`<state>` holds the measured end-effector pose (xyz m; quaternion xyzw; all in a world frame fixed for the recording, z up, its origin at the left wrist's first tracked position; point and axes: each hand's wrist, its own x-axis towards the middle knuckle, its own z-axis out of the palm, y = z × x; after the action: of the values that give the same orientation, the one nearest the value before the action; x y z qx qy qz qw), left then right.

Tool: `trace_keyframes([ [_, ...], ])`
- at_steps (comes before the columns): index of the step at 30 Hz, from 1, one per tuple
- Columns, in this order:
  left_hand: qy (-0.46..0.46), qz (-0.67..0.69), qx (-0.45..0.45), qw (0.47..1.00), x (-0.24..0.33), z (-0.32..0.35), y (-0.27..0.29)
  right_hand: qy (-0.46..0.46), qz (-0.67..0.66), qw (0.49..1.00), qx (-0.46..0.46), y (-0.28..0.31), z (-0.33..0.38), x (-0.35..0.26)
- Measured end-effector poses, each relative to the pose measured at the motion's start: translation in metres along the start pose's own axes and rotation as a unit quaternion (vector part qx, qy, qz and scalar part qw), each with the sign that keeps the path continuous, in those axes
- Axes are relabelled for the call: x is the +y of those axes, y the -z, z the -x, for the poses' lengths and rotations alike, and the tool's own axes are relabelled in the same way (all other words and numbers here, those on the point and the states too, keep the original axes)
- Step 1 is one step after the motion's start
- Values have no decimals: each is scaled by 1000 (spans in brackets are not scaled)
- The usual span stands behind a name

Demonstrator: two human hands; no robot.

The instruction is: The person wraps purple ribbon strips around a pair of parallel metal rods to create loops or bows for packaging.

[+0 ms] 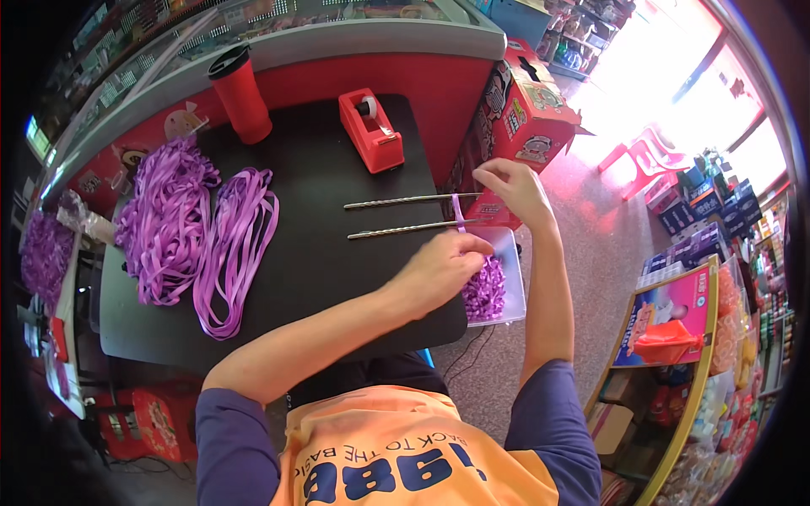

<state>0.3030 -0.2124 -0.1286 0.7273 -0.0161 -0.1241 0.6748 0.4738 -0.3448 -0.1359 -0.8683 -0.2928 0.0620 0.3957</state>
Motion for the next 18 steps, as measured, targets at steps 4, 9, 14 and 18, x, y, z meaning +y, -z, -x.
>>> trace_keyframes([
  [4, -223, -562, 137, 784, -19, -2, 36, 61, -121, 957, -256, -5, -34, 19],
  [9, -161, -634, 136, 744, -47, -7, 55, -15, -145, 897, -417, -27, -62, 26],
  [14, -123, -647, 117, 744, -44, -11, 52, -46, -160, 899, -405, -9, -60, 39],
  [18, -119, -649, 110, 743, -45, -12, 50, -46, -90, 953, -286, 41, -27, 83],
])
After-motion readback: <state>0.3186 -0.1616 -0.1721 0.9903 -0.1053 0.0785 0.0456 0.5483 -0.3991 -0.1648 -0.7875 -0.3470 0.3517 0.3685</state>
